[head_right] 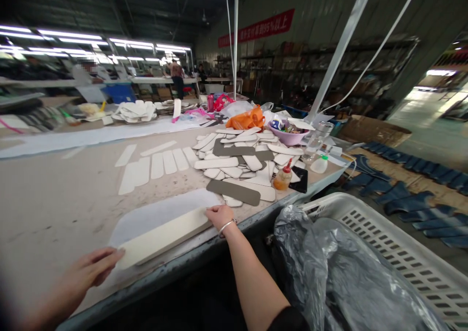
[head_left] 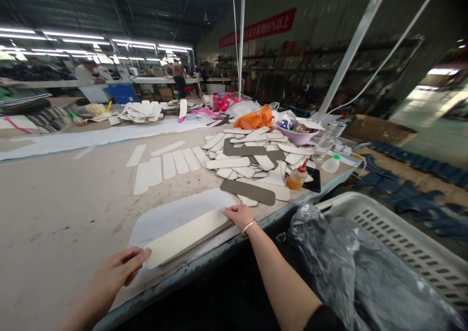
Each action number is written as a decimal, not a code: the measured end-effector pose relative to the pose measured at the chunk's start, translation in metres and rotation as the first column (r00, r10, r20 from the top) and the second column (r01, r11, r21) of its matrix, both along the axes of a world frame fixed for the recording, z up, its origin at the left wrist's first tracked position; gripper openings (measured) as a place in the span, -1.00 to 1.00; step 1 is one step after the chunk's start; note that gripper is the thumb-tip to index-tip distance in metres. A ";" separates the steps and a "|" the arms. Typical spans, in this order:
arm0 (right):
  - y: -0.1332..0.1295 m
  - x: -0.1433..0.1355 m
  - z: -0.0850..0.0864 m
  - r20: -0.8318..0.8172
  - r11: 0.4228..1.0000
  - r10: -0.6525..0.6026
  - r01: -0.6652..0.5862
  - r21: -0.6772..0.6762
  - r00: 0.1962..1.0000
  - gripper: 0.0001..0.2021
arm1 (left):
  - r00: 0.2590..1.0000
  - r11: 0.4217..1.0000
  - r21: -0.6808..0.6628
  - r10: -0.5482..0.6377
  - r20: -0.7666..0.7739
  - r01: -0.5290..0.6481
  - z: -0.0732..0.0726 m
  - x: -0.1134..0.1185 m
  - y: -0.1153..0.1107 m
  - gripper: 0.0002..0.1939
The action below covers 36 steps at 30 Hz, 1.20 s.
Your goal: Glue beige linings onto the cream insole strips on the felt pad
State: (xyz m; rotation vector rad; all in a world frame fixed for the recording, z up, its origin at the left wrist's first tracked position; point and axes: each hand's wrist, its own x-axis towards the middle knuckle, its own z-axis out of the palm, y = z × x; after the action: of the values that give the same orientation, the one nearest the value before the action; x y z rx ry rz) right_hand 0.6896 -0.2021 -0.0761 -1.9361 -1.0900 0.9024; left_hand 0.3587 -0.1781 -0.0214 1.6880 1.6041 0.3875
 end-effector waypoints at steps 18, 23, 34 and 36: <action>0.012 0.008 -0.009 0.305 0.993 0.064 -0.030 -0.117 0.950 -0.51 | 0.947 0.983 -0.100 -0.173 -0.272 0.151 -0.034 0.018 0.026 -0.54; 0.011 0.008 -0.010 0.325 0.992 0.081 -0.043 -0.120 0.942 -0.56 | 0.934 0.979 -0.097 -0.199 -0.298 0.177 -0.031 0.021 0.027 -0.60; 0.011 0.008 -0.007 0.354 0.987 0.114 -0.064 -0.151 0.928 -0.58 | 0.934 0.988 -0.067 -0.152 -0.323 0.138 -0.027 0.025 0.021 -0.68; 0.011 0.008 -0.009 0.363 0.986 0.118 -0.067 -0.151 0.924 -0.58 | 0.932 0.988 -0.062 -0.153 -0.329 0.140 -0.027 0.025 0.022 -0.69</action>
State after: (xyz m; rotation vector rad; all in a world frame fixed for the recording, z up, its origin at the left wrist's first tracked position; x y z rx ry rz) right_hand 0.6980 -0.1911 -0.0850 -2.2466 -1.3775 0.6874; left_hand 0.3838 -0.1562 -0.0482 1.9061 1.6934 -0.0073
